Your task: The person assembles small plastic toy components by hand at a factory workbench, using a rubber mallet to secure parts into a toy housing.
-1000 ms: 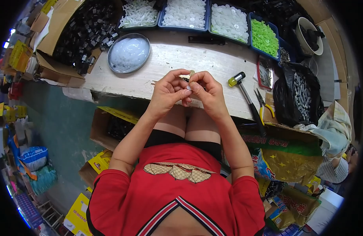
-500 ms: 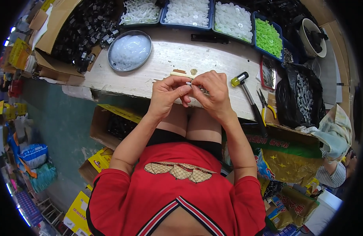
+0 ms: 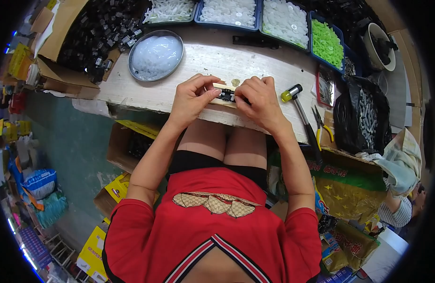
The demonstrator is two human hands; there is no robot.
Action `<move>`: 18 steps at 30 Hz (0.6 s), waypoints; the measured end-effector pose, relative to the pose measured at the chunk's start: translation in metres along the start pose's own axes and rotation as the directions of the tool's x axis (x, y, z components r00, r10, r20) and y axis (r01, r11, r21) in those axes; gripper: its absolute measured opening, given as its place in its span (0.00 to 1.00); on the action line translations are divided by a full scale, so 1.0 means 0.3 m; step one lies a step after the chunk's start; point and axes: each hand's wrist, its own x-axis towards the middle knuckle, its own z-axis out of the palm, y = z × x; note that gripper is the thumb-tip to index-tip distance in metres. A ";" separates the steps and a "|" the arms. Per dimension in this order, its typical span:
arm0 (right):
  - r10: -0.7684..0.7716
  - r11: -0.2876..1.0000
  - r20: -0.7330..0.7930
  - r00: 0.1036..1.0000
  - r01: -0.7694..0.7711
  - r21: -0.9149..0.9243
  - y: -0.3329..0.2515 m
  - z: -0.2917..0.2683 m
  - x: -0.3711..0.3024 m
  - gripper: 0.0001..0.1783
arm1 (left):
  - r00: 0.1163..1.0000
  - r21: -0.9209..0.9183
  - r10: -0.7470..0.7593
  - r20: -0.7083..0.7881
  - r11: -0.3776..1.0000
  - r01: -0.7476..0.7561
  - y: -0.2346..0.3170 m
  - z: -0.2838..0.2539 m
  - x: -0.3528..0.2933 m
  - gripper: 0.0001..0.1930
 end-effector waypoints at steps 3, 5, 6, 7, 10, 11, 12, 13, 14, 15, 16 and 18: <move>-0.028 1.000 0.007 1.000 0.028 -0.009 0.003 0.012 0.015 0.05 | 0.999 0.137 0.038 0.021 0.990 -0.041 -0.007 -0.003 0.009 0.11; -0.037 0.999 0.011 0.999 0.038 -0.019 0.004 0.021 0.024 0.05 | 0.998 0.137 0.062 0.026 0.988 -0.065 -0.014 0.001 0.014 0.11; -0.046 0.999 0.011 0.999 0.046 -0.026 0.005 0.028 0.027 0.04 | 0.998 0.137 0.062 0.026 0.988 -0.065 -0.014 0.002 0.017 0.11; -0.055 0.998 0.011 0.998 0.055 -0.032 0.005 0.034 0.029 0.04 | 0.996 0.184 0.082 0.036 0.979 -0.087 -0.013 0.001 0.018 0.11; -0.070 0.996 0.018 0.997 0.071 -0.057 0.009 0.040 0.033 0.04 | 0.996 0.242 0.072 0.054 0.967 -0.083 -0.007 0.000 0.023 0.11; -0.070 0.996 0.017 0.997 0.071 -0.056 0.005 0.041 0.033 0.04 | 0.997 0.253 0.043 0.062 0.966 -0.057 -0.005 0.000 0.024 0.11; -0.068 0.995 0.030 0.997 0.070 -0.071 0.000 0.043 0.033 0.04 | 0.997 0.253 0.043 0.062 0.966 -0.057 -0.003 -0.001 0.025 0.11; -0.066 0.994 0.042 0.997 0.069 -0.087 -0.002 0.044 0.034 0.05 | 0.997 0.272 0.037 0.069 0.961 -0.055 -0.001 -0.002 0.027 0.11; -0.066 0.994 0.040 0.997 0.069 -0.087 -0.001 0.044 0.033 0.05 | 0.997 0.291 0.031 0.077 0.955 -0.053 0.000 -0.003 0.029 0.11; -0.066 0.994 0.034 0.997 0.068 -0.090 0.001 0.045 0.032 0.05 | 0.996 0.292 0.032 0.078 0.955 -0.053 0.002 -0.002 0.030 0.11; -0.067 0.993 0.027 0.997 0.069 -0.092 0.002 0.047 0.031 0.05 | 0.996 0.294 0.020 0.082 0.955 -0.043 0.003 -0.001 0.030 0.11; -0.077 0.991 0.027 0.997 0.079 -0.105 -0.003 0.044 0.035 0.05 | 0.996 0.298 0.008 0.086 0.954 -0.034 0.002 -0.002 0.034 0.11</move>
